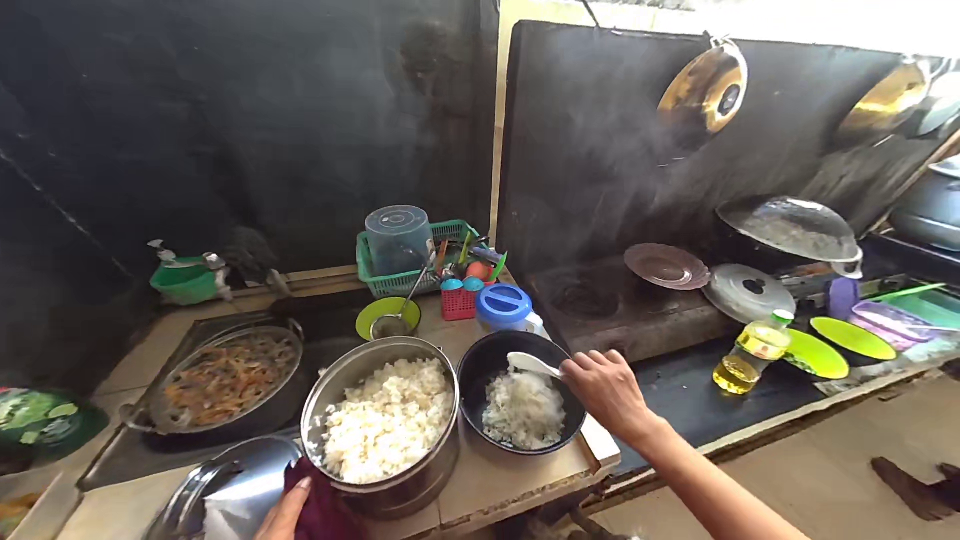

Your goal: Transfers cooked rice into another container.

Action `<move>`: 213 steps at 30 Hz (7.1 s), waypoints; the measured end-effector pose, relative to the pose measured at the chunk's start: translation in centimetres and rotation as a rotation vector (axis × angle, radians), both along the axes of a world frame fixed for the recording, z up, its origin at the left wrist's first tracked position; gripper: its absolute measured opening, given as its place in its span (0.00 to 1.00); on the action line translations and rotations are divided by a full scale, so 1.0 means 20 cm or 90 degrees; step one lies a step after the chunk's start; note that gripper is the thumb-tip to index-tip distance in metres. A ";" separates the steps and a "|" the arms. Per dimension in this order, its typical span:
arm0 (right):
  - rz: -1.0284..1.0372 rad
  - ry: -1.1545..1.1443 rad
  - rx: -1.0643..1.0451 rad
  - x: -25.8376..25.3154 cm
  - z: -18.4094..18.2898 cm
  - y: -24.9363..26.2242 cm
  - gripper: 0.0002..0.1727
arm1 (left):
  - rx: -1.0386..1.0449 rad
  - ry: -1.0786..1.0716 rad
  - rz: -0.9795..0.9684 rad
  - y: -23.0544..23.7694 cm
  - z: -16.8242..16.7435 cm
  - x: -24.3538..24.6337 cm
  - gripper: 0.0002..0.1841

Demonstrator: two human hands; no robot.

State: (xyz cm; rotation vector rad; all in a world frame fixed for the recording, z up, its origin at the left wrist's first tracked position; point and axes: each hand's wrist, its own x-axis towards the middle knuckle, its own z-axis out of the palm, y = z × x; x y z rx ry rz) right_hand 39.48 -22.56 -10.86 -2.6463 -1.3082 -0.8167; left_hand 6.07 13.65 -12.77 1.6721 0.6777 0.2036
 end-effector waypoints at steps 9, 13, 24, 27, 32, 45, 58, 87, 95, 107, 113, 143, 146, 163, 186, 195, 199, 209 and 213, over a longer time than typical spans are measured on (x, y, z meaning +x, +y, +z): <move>0.105 -0.006 0.056 -0.21 0.65 0.36 0.14 | -0.010 0.023 0.046 -0.04 0.04 0.00 0.31; 0.171 0.013 -0.109 -0.38 0.79 0.78 0.11 | 0.015 0.021 0.057 -0.05 0.02 0.03 0.32; 0.127 0.215 -0.393 -0.23 0.50 1.28 0.23 | 0.071 0.061 0.071 -0.08 0.02 0.07 0.34; 0.155 0.233 -0.374 -0.19 0.42 1.28 0.24 | 0.078 0.070 0.045 -0.05 0.03 0.07 0.34; 0.231 0.258 -0.347 -0.18 0.36 1.27 0.23 | 0.076 0.046 0.049 -0.04 0.03 0.07 0.32; 0.358 0.383 -0.340 -0.32 0.34 1.33 0.24 | 0.090 0.025 0.041 -0.04 0.02 0.06 0.32; 0.275 0.419 -0.206 -0.11 0.41 1.09 0.23 | 0.071 0.033 0.046 -0.03 0.00 0.05 0.32; -0.023 0.091 -0.031 -0.02 -0.03 0.16 0.05 | 0.078 0.065 0.046 -0.06 0.03 0.03 0.33; -0.060 0.112 0.052 -0.05 0.25 0.12 0.10 | 0.082 0.059 0.050 -0.05 0.03 0.04 0.33; 0.224 0.126 -0.032 -0.28 0.73 0.85 0.13 | 0.073 0.042 0.059 -0.05 0.02 0.05 0.33; 0.379 0.097 -0.271 -0.21 0.48 1.37 0.16 | 0.068 0.060 0.046 -0.05 0.04 0.06 0.33; 0.421 0.440 -0.391 -0.31 0.31 1.35 0.27 | 0.083 0.033 0.044 -0.06 0.01 0.06 0.32; 0.400 0.482 -0.393 -0.29 0.35 1.32 0.28 | 0.081 0.023 0.050 -0.06 0.00 0.06 0.32; 0.212 0.438 -0.212 0.02 0.43 1.09 0.27 | 0.076 0.028 0.048 -0.05 0.00 0.05 0.32; 0.098 0.218 0.042 -0.01 0.43 0.10 0.14 | 0.073 0.043 0.061 -0.09 0.04 0.03 0.32; 0.070 0.037 -0.085 -0.07 0.11 -0.02 0.08 | 0.086 0.027 0.076 -0.10 0.03 0.03 0.31; 0.009 0.124 -0.061 -0.08 0.37 0.03 0.08 | 0.085 0.038 0.080 -0.09 0.02 0.04 0.33; 0.096 0.271 -0.097 -0.15 0.79 0.56 0.16 | 0.070 0.057 0.069 -0.08 0.03 0.05 0.34; 0.198 0.230 -0.272 -0.25 0.69 1.00 0.17 | 0.056 0.055 0.062 -0.07 0.03 0.06 0.33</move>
